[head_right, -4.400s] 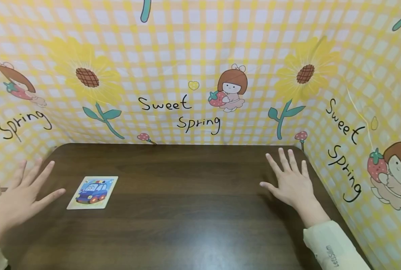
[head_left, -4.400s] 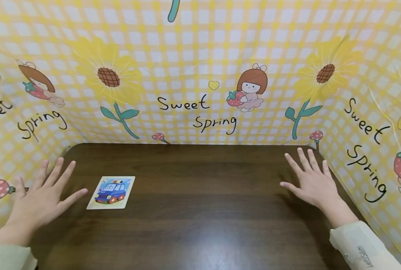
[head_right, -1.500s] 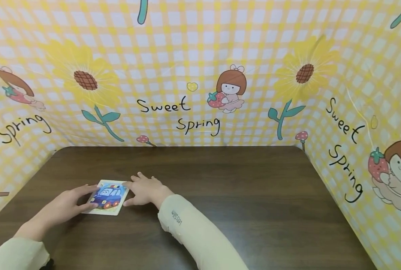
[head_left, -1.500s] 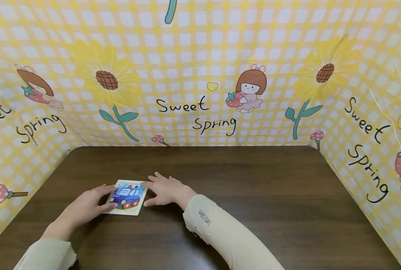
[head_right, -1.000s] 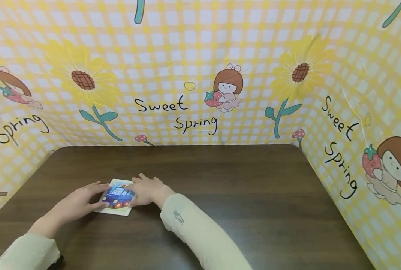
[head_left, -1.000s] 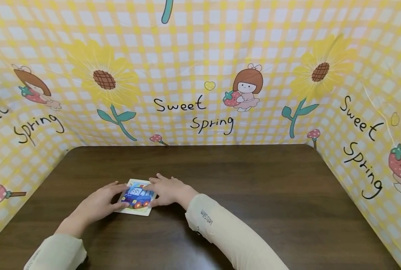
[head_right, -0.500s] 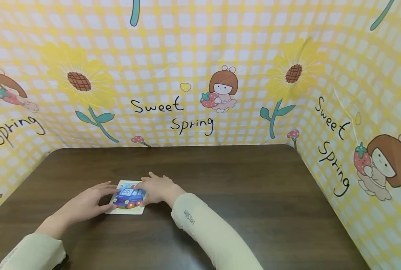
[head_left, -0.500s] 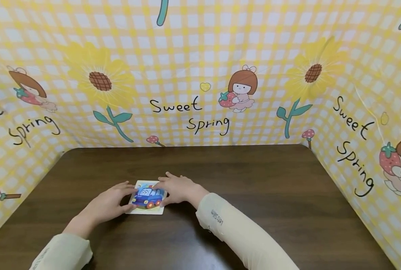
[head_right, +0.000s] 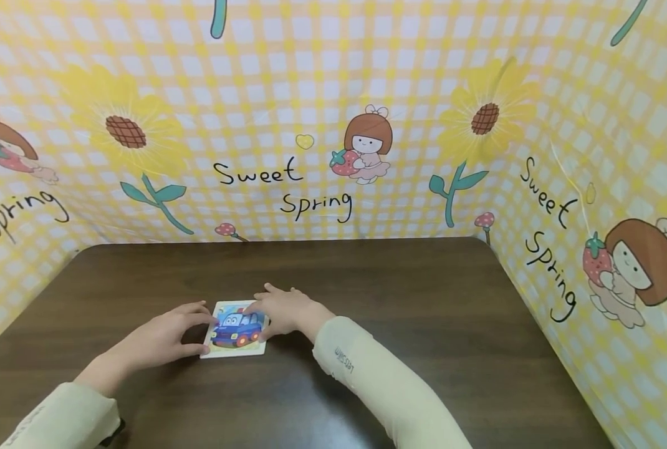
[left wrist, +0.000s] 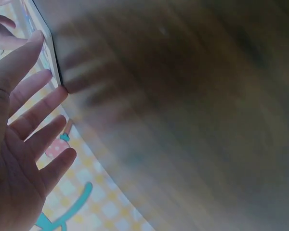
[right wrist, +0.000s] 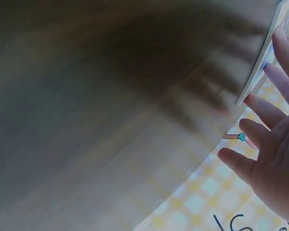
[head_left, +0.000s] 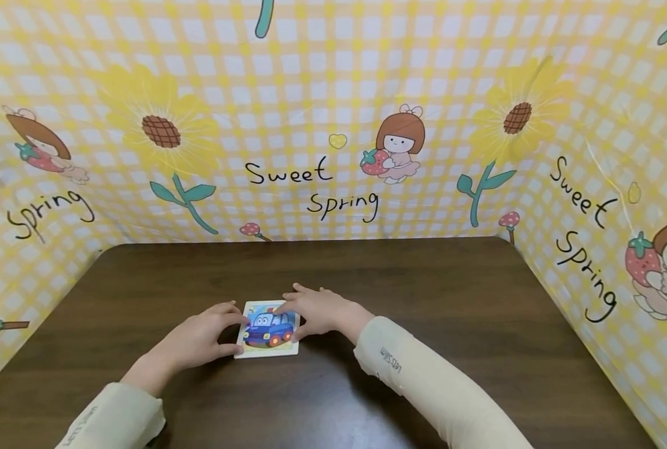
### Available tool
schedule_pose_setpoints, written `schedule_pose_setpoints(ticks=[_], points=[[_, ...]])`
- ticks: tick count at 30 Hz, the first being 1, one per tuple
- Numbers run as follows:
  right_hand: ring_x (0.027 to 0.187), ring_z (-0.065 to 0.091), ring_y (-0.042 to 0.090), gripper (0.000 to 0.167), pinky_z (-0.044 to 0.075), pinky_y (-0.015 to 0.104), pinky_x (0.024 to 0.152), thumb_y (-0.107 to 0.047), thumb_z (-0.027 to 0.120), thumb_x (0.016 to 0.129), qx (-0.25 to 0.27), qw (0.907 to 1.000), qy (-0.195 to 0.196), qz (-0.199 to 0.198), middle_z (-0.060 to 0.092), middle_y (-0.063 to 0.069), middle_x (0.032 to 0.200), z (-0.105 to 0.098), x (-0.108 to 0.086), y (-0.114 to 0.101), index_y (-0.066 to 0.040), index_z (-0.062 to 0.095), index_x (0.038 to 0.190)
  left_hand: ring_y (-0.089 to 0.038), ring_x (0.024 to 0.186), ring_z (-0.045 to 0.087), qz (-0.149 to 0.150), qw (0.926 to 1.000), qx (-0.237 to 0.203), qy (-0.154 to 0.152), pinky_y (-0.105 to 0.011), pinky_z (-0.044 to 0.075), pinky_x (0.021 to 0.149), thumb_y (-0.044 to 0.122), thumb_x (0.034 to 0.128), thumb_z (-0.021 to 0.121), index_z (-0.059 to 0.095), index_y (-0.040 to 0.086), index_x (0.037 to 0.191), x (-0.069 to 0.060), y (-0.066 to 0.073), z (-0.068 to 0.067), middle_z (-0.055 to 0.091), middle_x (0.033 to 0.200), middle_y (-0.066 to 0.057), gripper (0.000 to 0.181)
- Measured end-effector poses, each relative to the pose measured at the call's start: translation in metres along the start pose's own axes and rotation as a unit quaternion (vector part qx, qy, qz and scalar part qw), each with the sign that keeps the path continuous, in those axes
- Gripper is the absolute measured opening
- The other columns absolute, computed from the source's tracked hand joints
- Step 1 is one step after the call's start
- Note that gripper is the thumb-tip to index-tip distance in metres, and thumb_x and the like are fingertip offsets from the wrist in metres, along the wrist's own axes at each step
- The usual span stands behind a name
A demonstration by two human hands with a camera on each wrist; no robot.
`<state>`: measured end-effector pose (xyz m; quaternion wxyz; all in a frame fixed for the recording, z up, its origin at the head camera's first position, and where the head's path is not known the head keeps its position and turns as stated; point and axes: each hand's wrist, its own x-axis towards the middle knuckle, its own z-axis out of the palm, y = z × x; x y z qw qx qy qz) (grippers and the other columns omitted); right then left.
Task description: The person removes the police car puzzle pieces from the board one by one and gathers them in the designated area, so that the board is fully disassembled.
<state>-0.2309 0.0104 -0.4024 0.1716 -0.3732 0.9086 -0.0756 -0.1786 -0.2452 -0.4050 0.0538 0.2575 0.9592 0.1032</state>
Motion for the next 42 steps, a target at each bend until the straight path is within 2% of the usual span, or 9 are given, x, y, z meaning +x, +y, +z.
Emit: schedule_pose_setpoints(ticks=[4,8,14,22,26,34,42], points=[[0.156,0.014,0.023,0.062,0.025,0.062,0.117,-0.046,0.069,0.090,-0.004,1.0000,-0.003,0.001,0.031,-0.005,0.163,0.003,-0.007,0.006,-0.039,0.048,0.147,-0.043,0.133,0.049,-0.001,0.9998,0.020,0.006,-0.058,0.051,0.092,0.043,0.0815,0.080,0.070,0.015,0.118,0.004,0.007,0.004,0.062,0.128,-0.013,0.047],[0.155,0.016,0.024,0.062,0.027,0.060,0.117,-0.046,0.070,0.089,-0.009,1.0000,-0.001,-0.001,0.033,-0.005,0.162,0.004,-0.015,0.010,-0.038,0.048,0.147,-0.043,0.137,0.045,-0.002,0.9990,0.042,0.017,-0.061,0.052,0.087,0.047,0.0787,0.080,0.069,0.015,0.123,0.007,0.013,0.006,0.061,0.134,-0.010,0.056],[0.155,0.018,0.026,0.061,0.029,0.060,0.116,-0.044,0.070,0.090,-0.011,0.9999,-0.002,-0.008,0.033,-0.003,0.163,0.005,-0.028,0.016,-0.036,0.048,0.147,-0.042,0.142,0.040,-0.002,0.9991,0.042,0.003,-0.063,0.052,0.086,0.052,0.0779,0.079,0.062,0.014,0.136,0.012,0.020,0.010,0.053,0.147,-0.012,0.072],[0.153,0.023,0.027,0.062,0.033,0.057,0.115,-0.041,0.072,0.089,-0.011,0.9999,0.004,-0.010,0.035,-0.001,0.162,0.006,-0.046,0.024,-0.035,0.049,0.146,-0.041,0.135,0.049,-0.003,0.9987,0.050,-0.007,-0.059,0.052,0.090,0.060,0.0754,0.077,0.062,0.014,0.136,0.018,0.036,0.012,0.054,0.147,-0.012,0.078],[0.153,0.024,0.027,0.061,0.034,0.055,0.115,-0.041,0.073,0.089,-0.003,0.9999,0.007,-0.013,0.035,0.000,0.162,0.007,-0.055,0.029,-0.033,0.051,0.145,-0.040,0.133,0.052,0.006,0.9984,0.056,-0.007,-0.055,0.053,0.090,0.065,0.0741,0.076,0.063,0.014,0.135,0.020,0.045,0.012,0.056,0.144,-0.012,0.080],[0.151,0.029,0.028,0.060,0.039,0.052,0.112,-0.042,0.072,0.090,-0.001,0.9997,0.010,-0.021,0.036,0.002,0.161,0.013,-0.084,0.041,-0.031,0.052,0.145,-0.036,0.130,0.054,0.024,0.9978,0.062,-0.005,-0.053,0.055,0.085,0.063,0.0741,0.077,0.064,0.014,0.134,0.025,0.069,0.019,0.059,0.141,-0.010,0.079],[0.144,0.040,0.024,0.059,0.050,0.046,0.100,-0.045,0.071,0.088,-0.021,0.9990,0.030,-0.026,0.041,0.004,0.157,0.020,-0.112,0.047,-0.030,0.055,0.142,-0.035,0.126,0.057,0.050,0.9971,0.057,0.005,-0.051,0.056,0.084,0.065,0.0734,0.076,0.065,0.014,0.132,0.024,0.085,0.025,0.061,0.138,-0.010,0.079]])
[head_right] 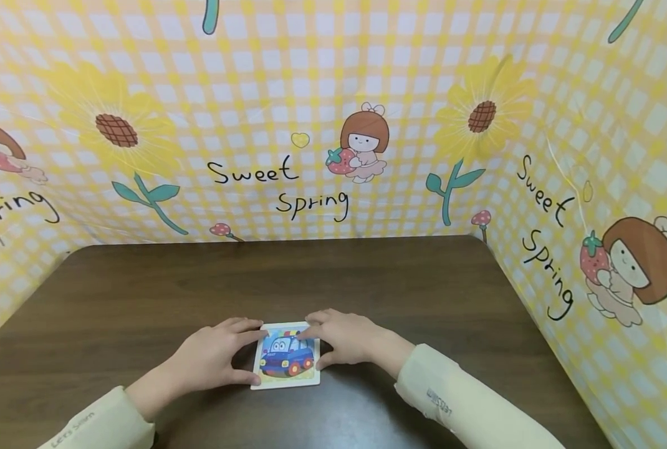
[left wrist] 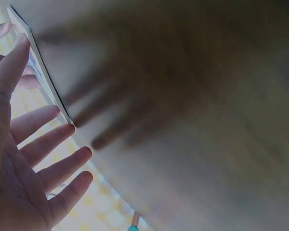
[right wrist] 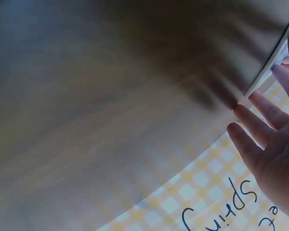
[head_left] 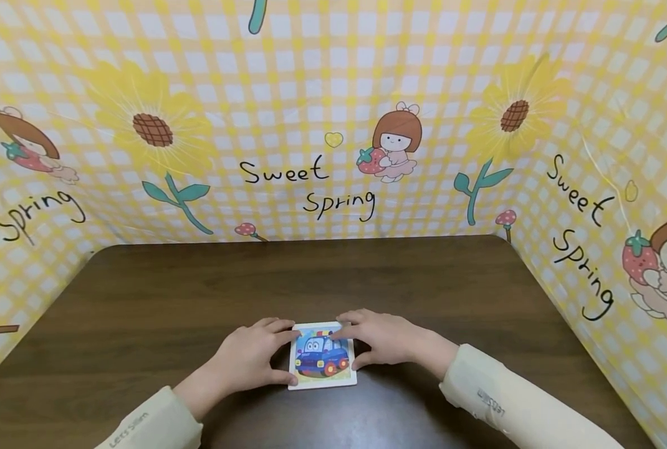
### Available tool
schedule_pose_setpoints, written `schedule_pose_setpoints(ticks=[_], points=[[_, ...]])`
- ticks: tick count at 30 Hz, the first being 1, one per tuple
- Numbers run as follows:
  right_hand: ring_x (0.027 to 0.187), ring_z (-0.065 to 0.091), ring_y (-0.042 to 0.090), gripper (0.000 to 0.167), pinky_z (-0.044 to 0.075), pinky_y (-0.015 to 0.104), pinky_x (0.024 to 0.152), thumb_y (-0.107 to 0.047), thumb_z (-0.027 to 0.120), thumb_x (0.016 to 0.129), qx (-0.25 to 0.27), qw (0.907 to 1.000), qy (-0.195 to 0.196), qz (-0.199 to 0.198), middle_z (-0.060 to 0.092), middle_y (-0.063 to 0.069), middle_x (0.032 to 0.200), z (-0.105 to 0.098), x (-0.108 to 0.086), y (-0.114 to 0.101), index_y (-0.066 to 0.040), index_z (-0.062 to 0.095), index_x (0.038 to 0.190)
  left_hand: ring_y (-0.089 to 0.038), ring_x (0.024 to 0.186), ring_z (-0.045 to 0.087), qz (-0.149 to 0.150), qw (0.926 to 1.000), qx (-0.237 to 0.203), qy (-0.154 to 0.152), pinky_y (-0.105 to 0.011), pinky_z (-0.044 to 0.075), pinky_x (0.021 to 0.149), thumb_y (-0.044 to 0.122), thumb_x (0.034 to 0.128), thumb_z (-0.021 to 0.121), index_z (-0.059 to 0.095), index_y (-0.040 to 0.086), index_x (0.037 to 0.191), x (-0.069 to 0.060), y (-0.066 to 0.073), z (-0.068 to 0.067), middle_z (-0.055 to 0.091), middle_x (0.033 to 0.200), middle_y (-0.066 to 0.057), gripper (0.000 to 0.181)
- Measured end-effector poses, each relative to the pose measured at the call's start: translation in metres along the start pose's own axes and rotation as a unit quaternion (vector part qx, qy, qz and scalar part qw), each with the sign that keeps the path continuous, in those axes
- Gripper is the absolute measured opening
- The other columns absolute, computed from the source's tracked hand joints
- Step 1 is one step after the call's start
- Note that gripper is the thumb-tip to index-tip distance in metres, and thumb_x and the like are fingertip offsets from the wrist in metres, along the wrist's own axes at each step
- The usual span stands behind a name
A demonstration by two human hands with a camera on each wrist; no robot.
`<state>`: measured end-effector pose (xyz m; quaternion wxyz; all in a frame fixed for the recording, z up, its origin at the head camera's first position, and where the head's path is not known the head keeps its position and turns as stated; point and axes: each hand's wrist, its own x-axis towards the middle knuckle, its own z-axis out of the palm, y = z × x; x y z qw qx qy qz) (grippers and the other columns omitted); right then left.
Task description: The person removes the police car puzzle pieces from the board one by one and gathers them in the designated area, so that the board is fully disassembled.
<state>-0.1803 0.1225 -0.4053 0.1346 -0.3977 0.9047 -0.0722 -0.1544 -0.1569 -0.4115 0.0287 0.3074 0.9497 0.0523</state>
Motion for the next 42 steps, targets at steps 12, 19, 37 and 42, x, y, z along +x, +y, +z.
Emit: schedule_pose_setpoints(ticks=[12,19,37,42], points=[[0.142,0.043,0.026,0.058,0.054,0.043,0.095,-0.045,0.072,0.087,-0.010,0.9998,0.016,-0.012,0.045,0.005,0.154,0.006,-0.029,-0.004,-0.030,0.056,0.141,-0.029,0.126,0.057,0.016,0.9995,0.027,-0.009,-0.047,0.056,0.080,0.072,0.0734,0.071,0.066,0.015,0.131,-0.006,0.024,0.002,0.062,0.137,-0.006,0.081],[0.142,0.043,0.026,0.059,0.055,0.044,0.094,-0.046,0.071,0.087,-0.015,0.9998,0.009,-0.008,0.045,0.004,0.154,0.008,-0.042,-0.008,-0.031,0.055,0.142,-0.027,0.126,0.057,0.018,0.9991,0.034,-0.017,-0.046,0.056,0.078,0.073,0.0754,0.068,0.064,0.016,0.133,-0.011,0.038,0.002,0.060,0.138,-0.005,0.081],[0.126,0.053,0.021,0.048,0.054,0.038,0.094,-0.038,0.072,0.090,0.010,0.9994,0.026,-0.021,0.057,0.001,0.140,0.000,-0.043,-0.011,-0.024,0.062,0.135,-0.027,0.128,0.055,0.001,0.9995,0.033,0.001,-0.046,0.055,0.074,0.068,0.0821,0.065,0.060,0.018,0.137,-0.025,0.047,0.008,0.056,0.144,-0.003,0.075],[0.105,0.053,0.011,0.039,0.052,0.029,0.086,-0.033,0.072,0.091,0.031,0.9962,0.073,-0.037,0.063,-0.005,0.117,-0.006,-0.030,-0.012,-0.020,0.067,0.128,-0.031,0.136,0.050,-0.015,0.9997,0.010,-0.016,-0.051,0.055,0.080,0.067,0.0842,0.063,0.054,0.016,0.144,-0.029,0.048,0.007,0.048,0.153,-0.001,0.079]])
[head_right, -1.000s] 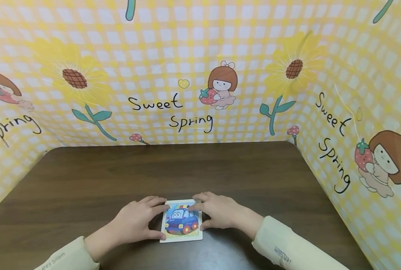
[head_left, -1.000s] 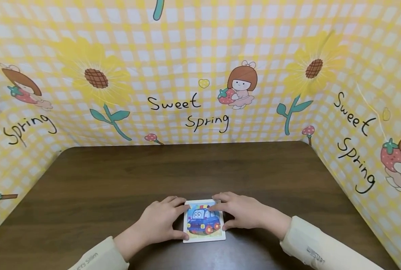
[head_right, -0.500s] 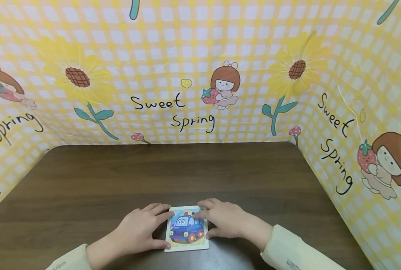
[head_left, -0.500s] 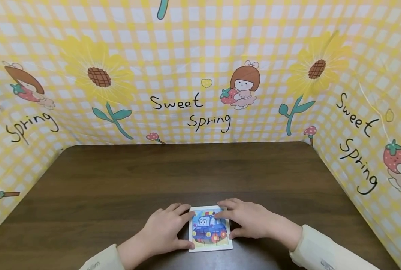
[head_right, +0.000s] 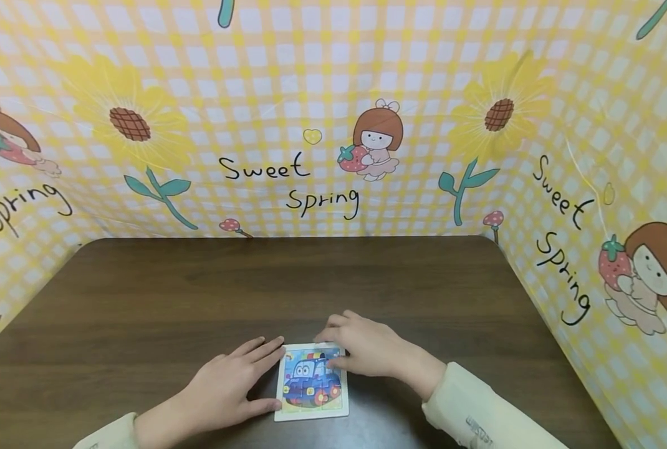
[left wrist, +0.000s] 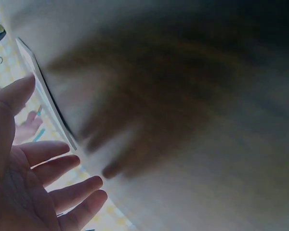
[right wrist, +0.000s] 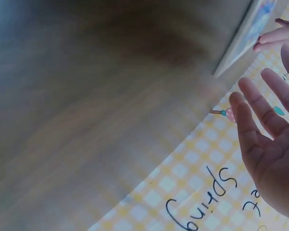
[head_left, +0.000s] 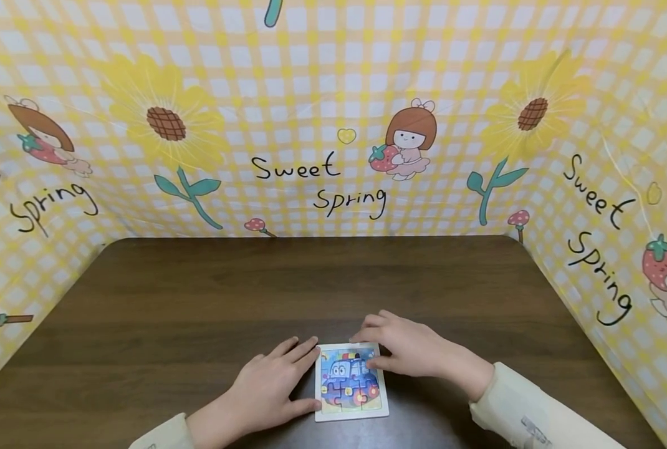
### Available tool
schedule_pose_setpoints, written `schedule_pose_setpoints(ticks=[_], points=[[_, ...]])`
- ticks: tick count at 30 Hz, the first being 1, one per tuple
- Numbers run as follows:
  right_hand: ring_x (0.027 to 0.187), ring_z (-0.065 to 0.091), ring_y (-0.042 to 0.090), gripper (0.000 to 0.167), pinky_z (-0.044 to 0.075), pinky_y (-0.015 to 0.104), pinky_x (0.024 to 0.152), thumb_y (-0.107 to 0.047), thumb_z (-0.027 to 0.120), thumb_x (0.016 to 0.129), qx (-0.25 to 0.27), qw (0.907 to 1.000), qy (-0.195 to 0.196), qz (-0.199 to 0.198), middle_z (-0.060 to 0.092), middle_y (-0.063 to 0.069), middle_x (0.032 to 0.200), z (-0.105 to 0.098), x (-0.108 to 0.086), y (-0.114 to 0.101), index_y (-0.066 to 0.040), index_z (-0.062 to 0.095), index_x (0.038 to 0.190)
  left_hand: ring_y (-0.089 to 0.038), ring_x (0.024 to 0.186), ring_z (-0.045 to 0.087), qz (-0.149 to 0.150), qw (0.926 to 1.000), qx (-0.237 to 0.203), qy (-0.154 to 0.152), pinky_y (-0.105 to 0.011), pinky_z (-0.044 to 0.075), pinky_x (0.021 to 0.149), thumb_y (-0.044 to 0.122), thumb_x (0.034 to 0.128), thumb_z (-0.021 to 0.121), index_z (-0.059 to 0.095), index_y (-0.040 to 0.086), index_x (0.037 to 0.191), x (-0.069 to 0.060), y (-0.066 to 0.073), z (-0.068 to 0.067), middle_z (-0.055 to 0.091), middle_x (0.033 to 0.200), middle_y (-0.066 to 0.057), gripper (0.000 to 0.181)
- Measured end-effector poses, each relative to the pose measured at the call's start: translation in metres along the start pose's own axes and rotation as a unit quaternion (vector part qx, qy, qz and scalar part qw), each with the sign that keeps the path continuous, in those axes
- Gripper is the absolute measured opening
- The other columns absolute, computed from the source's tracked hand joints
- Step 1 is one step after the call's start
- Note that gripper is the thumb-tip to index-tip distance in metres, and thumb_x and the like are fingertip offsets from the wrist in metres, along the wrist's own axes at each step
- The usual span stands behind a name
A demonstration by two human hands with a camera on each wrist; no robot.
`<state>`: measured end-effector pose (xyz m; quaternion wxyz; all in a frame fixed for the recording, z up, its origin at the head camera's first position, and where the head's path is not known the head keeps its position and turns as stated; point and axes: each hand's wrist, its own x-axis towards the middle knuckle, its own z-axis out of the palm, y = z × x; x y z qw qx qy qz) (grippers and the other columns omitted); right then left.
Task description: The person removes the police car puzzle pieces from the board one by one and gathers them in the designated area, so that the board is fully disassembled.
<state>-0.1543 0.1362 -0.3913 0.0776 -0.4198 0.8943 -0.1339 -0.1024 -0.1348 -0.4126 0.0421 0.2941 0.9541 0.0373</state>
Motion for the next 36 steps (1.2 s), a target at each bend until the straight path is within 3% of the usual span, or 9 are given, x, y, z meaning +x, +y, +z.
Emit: schedule_pose_setpoints(ticks=[4,11,16,22,36], points=[[0.103,0.055,0.010,0.034,0.052,0.029,0.087,-0.031,0.072,0.092,0.025,0.9997,0.003,-0.004,0.065,-0.005,0.113,0.002,0.016,-0.003,-0.019,0.069,0.123,-0.033,0.138,0.048,0.007,0.9999,-0.007,-0.002,-0.051,0.055,0.080,0.067,0.0849,0.062,0.052,0.012,0.145,-0.001,0.000,0.001,0.046,0.155,-0.002,0.082],[0.092,0.055,0.008,0.027,0.050,0.024,0.083,-0.029,0.073,0.091,0.073,0.9963,-0.044,0.004,0.062,-0.006,0.100,0.009,0.037,-0.008,-0.018,0.069,0.116,-0.033,0.140,0.047,0.011,0.9998,-0.009,-0.012,-0.050,0.056,0.078,0.069,0.0858,0.059,0.051,0.011,0.146,-0.001,0.000,0.004,0.046,0.155,-0.003,0.084],[0.085,0.053,0.007,0.025,0.047,0.020,0.079,-0.026,0.075,0.090,0.089,0.9940,-0.063,0.000,0.060,-0.005,0.094,0.013,0.046,-0.011,-0.014,0.070,0.112,-0.033,0.138,0.049,0.017,0.9999,0.002,-0.001,-0.047,0.057,0.075,0.069,0.0849,0.060,0.054,0.011,0.144,-0.001,0.000,0.006,0.049,0.153,-0.003,0.083],[0.083,0.051,0.006,0.024,0.046,0.019,0.078,-0.024,0.075,0.089,0.103,0.9924,-0.068,0.007,0.058,-0.005,0.094,0.016,0.052,-0.012,-0.013,0.069,0.110,-0.033,0.135,0.052,0.018,0.9998,0.010,0.007,-0.047,0.058,0.075,0.069,0.0832,0.063,0.056,0.011,0.142,0.000,0.000,0.003,0.052,0.151,-0.003,0.083],[0.087,0.052,0.003,0.026,0.050,0.021,0.084,-0.019,0.076,0.088,0.092,0.9918,-0.078,0.043,0.056,-0.003,0.101,0.021,0.054,-0.020,-0.012,0.063,0.109,-0.032,0.136,0.051,0.006,0.9998,0.006,-0.019,-0.048,0.057,0.079,0.068,0.0808,0.066,0.057,0.013,0.142,0.003,0.003,-0.002,0.052,0.150,-0.002,0.083]])
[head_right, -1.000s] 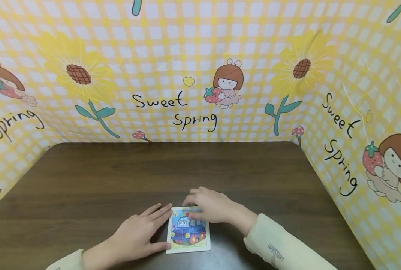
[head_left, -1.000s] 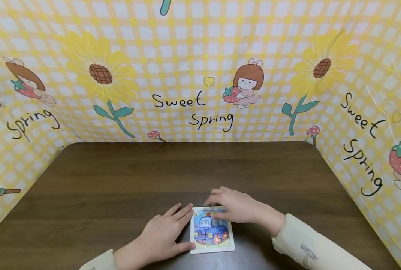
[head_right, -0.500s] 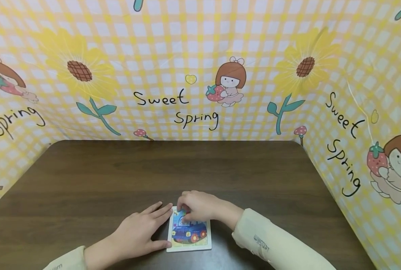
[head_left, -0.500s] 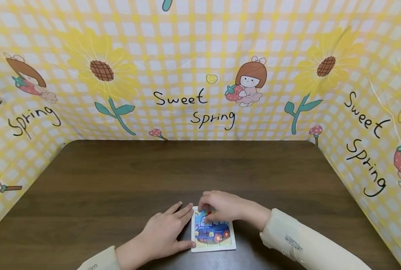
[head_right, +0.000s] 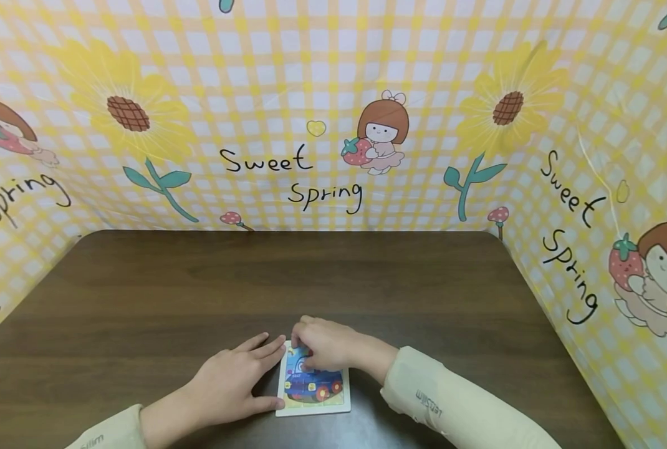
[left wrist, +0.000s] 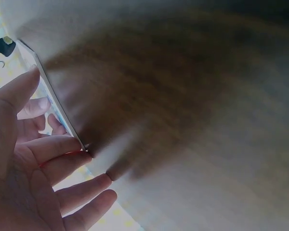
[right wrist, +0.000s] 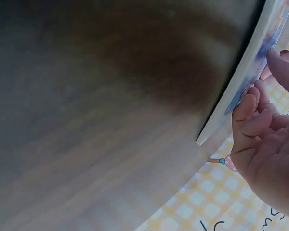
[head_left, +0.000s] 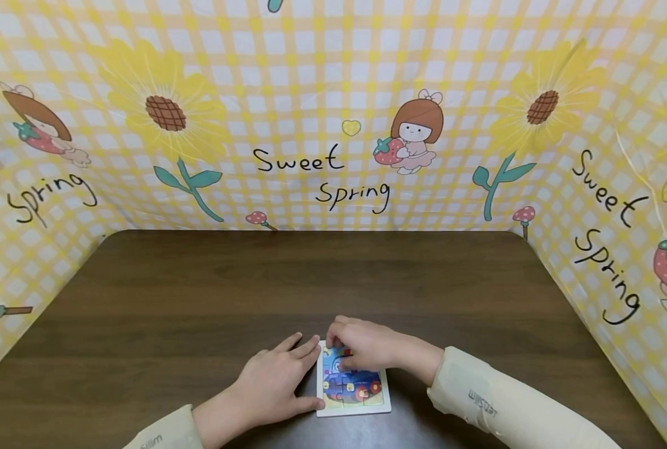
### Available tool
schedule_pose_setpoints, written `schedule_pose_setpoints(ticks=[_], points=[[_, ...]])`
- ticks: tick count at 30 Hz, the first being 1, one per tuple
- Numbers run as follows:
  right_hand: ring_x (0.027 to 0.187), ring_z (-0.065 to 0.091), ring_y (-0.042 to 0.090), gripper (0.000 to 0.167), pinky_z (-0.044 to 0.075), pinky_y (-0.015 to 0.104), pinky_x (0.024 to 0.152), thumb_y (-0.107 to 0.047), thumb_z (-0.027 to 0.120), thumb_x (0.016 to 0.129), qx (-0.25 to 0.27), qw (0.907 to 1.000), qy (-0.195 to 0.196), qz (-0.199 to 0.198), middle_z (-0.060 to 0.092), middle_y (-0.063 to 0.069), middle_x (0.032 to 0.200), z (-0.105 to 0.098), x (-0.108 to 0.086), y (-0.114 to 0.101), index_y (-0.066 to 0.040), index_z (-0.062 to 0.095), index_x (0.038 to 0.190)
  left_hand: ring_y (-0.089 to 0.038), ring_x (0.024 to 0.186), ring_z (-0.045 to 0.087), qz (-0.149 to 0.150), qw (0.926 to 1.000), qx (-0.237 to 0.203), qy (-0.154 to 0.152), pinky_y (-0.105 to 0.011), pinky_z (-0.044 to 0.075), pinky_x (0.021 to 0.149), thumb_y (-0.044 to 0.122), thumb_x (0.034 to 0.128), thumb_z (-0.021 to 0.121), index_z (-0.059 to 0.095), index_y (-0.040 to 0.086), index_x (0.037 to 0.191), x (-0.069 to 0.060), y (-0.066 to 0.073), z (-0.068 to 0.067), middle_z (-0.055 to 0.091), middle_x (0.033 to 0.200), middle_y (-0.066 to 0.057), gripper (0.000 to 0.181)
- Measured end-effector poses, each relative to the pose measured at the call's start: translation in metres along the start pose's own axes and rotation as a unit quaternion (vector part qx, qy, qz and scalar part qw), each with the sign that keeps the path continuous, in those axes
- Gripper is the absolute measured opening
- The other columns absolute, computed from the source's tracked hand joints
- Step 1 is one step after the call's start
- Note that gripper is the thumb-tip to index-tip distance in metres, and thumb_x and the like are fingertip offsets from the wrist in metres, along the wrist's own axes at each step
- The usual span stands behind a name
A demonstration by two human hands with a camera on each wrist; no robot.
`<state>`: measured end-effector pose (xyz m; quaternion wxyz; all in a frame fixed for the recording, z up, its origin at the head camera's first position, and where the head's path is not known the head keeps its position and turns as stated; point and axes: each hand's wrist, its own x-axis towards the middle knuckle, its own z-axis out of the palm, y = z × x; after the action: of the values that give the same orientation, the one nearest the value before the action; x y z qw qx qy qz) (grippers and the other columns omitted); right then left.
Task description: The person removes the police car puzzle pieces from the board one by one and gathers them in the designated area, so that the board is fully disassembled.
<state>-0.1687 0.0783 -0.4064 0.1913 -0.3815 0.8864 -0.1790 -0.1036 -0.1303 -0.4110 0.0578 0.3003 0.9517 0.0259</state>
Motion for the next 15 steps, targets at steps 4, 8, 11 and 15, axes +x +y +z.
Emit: schedule_pose_setpoints(ticks=[4,8,11,15], points=[[0.085,0.051,0.003,0.024,0.049,0.021,0.083,-0.018,0.076,0.088,0.000,1.0000,-0.006,0.007,0.055,-0.004,0.101,0.0005,0.0022,-0.0022,-0.012,0.062,0.107,-0.032,0.136,0.051,-0.005,0.9999,-0.010,-0.004,-0.049,0.057,0.079,0.067,0.0799,0.068,0.057,0.012,0.141,-0.0004,0.0001,-0.0010,0.053,0.150,-0.002,0.083],[0.085,0.050,0.004,0.024,0.049,0.020,0.083,-0.016,0.076,0.088,0.005,0.9999,-0.006,0.011,0.054,-0.003,0.100,0.0009,0.0035,-0.0042,-0.012,0.062,0.106,-0.033,0.136,0.051,-0.007,0.9998,-0.016,-0.003,-0.051,0.057,0.079,0.067,0.0793,0.069,0.058,0.012,0.141,-0.0009,-0.0003,-0.0015,0.053,0.150,-0.002,0.083],[0.085,0.050,0.004,0.023,0.048,0.021,0.082,-0.015,0.076,0.088,0.014,0.9997,-0.006,0.019,0.053,-0.003,0.100,0.0006,0.0037,-0.0050,-0.012,0.061,0.105,-0.033,0.136,0.051,-0.007,0.9998,-0.019,-0.001,-0.051,0.057,0.079,0.067,0.0793,0.069,0.058,0.013,0.141,-0.0011,-0.0005,-0.0014,0.053,0.150,-0.002,0.083],[0.086,0.050,0.005,0.024,0.049,0.021,0.083,-0.015,0.076,0.088,0.028,0.9992,-0.008,0.028,0.054,-0.003,0.101,-0.0003,0.0037,-0.0049,-0.012,0.061,0.106,-0.033,0.136,0.050,-0.006,0.9998,-0.021,0.002,-0.051,0.057,0.078,0.067,0.0793,0.069,0.058,0.012,0.141,-0.0007,-0.0008,-0.0007,0.052,0.150,-0.002,0.083]])
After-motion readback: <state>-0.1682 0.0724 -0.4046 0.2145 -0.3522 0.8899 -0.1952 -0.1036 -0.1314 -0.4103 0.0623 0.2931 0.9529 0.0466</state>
